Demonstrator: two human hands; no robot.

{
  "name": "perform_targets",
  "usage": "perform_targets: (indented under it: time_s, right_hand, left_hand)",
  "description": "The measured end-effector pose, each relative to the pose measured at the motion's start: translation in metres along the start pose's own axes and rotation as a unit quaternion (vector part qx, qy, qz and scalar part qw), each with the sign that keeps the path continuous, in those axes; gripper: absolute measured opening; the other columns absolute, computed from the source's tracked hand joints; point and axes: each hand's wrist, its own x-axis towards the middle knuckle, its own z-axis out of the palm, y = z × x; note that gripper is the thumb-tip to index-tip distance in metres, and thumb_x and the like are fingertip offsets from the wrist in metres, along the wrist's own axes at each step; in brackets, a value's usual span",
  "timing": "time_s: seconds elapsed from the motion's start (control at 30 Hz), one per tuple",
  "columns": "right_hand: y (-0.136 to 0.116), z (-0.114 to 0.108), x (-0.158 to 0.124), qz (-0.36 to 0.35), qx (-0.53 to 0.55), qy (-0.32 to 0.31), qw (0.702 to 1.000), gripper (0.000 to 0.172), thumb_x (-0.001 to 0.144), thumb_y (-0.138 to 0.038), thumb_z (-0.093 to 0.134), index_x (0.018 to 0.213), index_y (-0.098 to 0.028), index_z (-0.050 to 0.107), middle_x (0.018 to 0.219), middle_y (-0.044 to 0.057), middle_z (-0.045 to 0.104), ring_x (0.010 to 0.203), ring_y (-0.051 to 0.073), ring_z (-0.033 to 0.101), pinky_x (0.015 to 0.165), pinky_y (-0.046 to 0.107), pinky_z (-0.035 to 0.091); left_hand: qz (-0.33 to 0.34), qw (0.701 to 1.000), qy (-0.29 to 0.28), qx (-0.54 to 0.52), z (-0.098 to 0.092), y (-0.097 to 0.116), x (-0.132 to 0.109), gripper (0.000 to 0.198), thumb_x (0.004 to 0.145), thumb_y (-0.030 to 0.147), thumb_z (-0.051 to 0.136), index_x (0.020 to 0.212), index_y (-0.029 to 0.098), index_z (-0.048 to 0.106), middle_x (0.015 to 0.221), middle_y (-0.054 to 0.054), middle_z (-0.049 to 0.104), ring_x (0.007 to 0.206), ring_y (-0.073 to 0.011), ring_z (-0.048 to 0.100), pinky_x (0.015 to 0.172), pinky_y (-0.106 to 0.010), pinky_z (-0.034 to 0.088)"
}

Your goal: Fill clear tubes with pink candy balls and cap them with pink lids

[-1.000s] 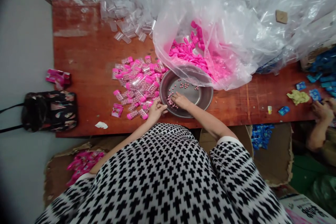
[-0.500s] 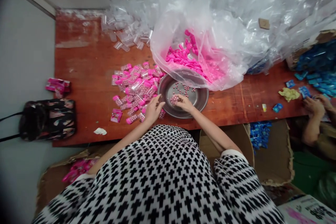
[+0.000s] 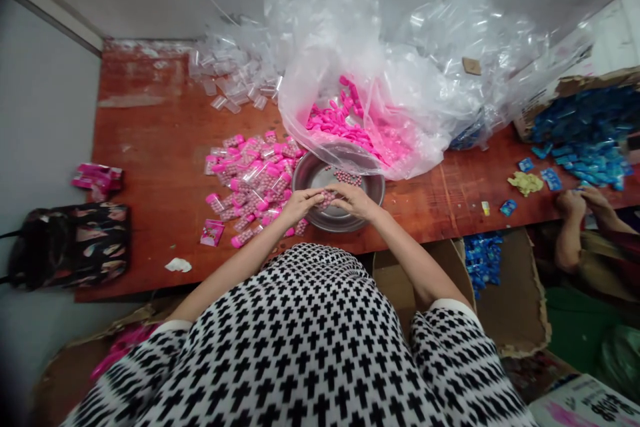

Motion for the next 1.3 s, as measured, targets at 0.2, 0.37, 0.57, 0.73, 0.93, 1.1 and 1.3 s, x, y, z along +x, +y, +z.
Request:
perform_targets:
  time_s: [0.2,0.37,0.57,0.73,0.93,1.1,1.3]
  right_hand:
    - [-0.001,-0.001,0.000,-0.022,-0.058,-0.024,0.998,0.026,0.084,-0.035,0.056,0.105,-0.020,0.059,0.090,0.005,0.067,0.080,0.016,0.063,0.074,0.027,0.049]
    - [0.002,-0.001,-0.001,0.050,0.016,-0.019,0.998,0.021,0.079,-0.037,0.061,0.092,-0.020,0.059,0.070,-0.001,0.065,0.062,0.012,0.062,0.061,0.022,0.048]
    - [0.015,0.008,0.001,0.144,0.110,0.018,0.983,0.028,0.075,-0.046,0.062,0.086,-0.021,0.057,0.060,-0.004,0.062,0.053,0.013,0.062,0.053,0.023,0.048]
    - [0.019,-0.016,0.026,0.119,-0.069,0.030,0.990,0.030,0.074,-0.047,0.065,0.089,-0.021,0.064,0.076,0.003,0.068,0.070,0.018,0.064,0.066,0.028,0.048]
    - [0.032,-0.070,0.139,0.133,-0.248,0.122,0.952,0.025,0.089,-0.032,0.047,0.098,-0.018,0.066,0.096,0.007,0.068,0.089,0.020,0.062,0.081,0.031,0.044]
    - [0.059,-0.069,0.236,0.273,-0.368,0.068,0.886,0.029,0.089,-0.022,0.043,0.104,-0.011,0.065,0.100,0.017,0.067,0.097,0.028,0.062,0.083,0.039,0.044]
    - [0.080,-0.060,0.269,0.286,-0.400,0.012,0.871,0.032,0.089,-0.018,0.039,0.104,-0.007,0.065,0.100,0.022,0.065,0.103,0.032,0.060,0.086,0.046,0.043]
  left_hand:
    - [-0.003,0.999,-0.033,0.029,-0.002,0.002,0.006,0.042,0.067,0.044,0.068,0.098,0.017,0.071,0.096,-0.007,0.072,0.088,-0.0245,0.067,0.080,-0.039,0.054]
    - [0.054,0.990,-0.024,0.126,-0.002,0.000,0.014,0.039,0.071,0.044,0.064,0.097,0.016,0.072,0.104,-0.008,0.070,0.098,-0.0256,0.065,0.091,-0.038,0.048]
    - [0.043,0.991,0.034,0.121,-0.002,-0.009,0.018,0.036,0.072,0.042,0.064,0.095,0.017,0.072,0.105,-0.009,0.070,0.097,-0.0254,0.065,0.088,-0.038,0.051]
    - [-0.031,0.991,0.119,-0.061,-0.010,-0.012,0.015,0.054,0.063,0.050,0.070,0.103,0.013,0.068,0.095,-0.011,0.072,0.085,-0.0254,0.068,0.074,-0.040,0.057]
    - [-0.046,0.975,0.149,-0.158,-0.009,0.002,0.004,0.057,0.060,0.046,0.076,0.106,0.013,0.066,0.099,-0.012,0.071,0.087,-0.0244,0.068,0.075,-0.039,0.057]
    - [-0.060,0.967,0.160,-0.189,-0.008,0.004,0.003,0.053,0.059,0.044,0.077,0.101,0.014,0.067,0.095,-0.011,0.072,0.086,-0.0247,0.068,0.077,-0.039,0.057]
    - [-0.055,0.959,0.185,-0.208,-0.015,0.006,0.007,0.048,0.060,0.041,0.077,0.098,0.014,0.068,0.095,-0.010,0.072,0.085,-0.0228,0.068,0.079,-0.037,0.056]
